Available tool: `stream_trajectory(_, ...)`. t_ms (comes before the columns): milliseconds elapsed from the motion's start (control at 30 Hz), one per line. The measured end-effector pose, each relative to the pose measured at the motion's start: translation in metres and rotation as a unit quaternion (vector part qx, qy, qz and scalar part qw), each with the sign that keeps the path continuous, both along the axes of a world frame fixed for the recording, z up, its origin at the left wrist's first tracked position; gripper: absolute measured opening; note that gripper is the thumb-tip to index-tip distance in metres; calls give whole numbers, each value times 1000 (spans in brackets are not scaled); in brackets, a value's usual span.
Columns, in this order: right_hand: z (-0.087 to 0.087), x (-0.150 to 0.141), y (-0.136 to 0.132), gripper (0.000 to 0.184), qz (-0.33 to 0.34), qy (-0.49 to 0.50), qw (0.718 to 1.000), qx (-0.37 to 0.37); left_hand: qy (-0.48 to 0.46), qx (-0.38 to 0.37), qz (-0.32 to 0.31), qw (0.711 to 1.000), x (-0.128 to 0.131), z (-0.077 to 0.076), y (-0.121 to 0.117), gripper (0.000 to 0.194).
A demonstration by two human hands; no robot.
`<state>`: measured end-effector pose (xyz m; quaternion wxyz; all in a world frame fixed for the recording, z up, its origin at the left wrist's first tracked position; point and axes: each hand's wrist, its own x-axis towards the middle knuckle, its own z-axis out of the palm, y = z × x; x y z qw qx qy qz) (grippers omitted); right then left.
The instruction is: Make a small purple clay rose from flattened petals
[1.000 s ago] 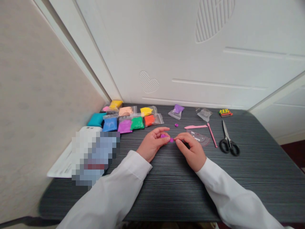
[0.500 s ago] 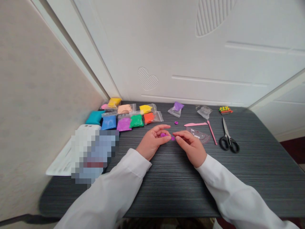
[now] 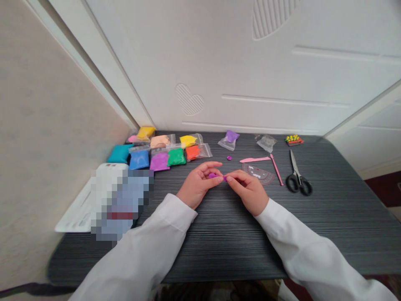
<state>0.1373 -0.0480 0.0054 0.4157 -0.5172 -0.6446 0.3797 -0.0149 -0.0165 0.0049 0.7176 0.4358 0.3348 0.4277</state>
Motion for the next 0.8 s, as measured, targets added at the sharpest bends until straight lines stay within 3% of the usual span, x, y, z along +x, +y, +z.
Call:
stream_trajectory(367,-2,1,0,20,-16,21,999,-22,30,38,-11,999,-2,-3,1,34)
stream_trajectory(800,-4,0,0,20,-33,32,998,-31,109,105,25,988,-1,-3,-1,31)
